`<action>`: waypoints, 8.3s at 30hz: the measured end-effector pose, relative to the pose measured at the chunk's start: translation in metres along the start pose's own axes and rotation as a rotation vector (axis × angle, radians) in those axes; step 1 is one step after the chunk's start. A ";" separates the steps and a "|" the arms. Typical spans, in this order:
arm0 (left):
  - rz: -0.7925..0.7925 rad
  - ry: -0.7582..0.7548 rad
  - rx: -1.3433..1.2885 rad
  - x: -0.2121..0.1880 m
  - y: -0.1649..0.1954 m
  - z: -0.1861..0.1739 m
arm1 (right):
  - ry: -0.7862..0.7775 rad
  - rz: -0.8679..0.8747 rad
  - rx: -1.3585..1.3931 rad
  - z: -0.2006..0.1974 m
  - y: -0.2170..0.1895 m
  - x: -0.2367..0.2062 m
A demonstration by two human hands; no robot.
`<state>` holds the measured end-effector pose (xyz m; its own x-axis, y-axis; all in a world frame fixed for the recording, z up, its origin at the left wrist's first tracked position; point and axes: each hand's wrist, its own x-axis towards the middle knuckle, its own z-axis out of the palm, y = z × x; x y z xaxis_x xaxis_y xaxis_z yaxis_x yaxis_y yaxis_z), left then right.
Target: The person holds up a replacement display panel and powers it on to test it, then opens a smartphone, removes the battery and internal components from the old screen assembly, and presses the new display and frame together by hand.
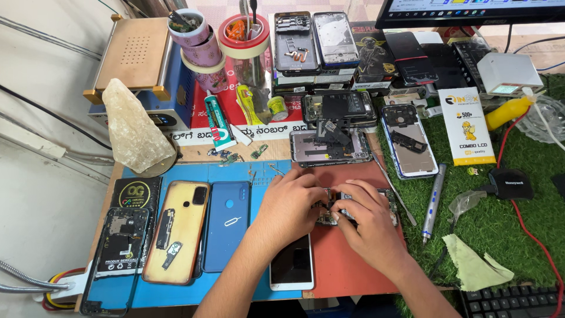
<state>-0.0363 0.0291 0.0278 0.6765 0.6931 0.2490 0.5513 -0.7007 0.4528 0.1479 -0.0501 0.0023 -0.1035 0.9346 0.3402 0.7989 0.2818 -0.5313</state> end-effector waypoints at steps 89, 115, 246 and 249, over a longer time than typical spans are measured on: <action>-0.075 0.039 -0.167 0.000 0.006 0.019 | 0.097 -0.060 0.060 0.000 0.000 -0.009; -0.078 0.036 -0.264 0.003 0.001 0.016 | 0.105 -0.053 0.051 -0.001 -0.003 -0.009; -0.094 -0.006 -0.137 0.003 0.005 0.005 | 0.011 -0.177 0.020 -0.012 0.020 0.003; -0.092 -0.001 -0.131 0.003 0.005 0.006 | 0.043 -0.185 0.000 -0.009 0.019 0.004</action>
<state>-0.0288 0.0267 0.0257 0.6268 0.7530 0.2004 0.5427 -0.6064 0.5812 0.1685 -0.0426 0.0008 -0.2235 0.8566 0.4651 0.7686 0.4483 -0.4564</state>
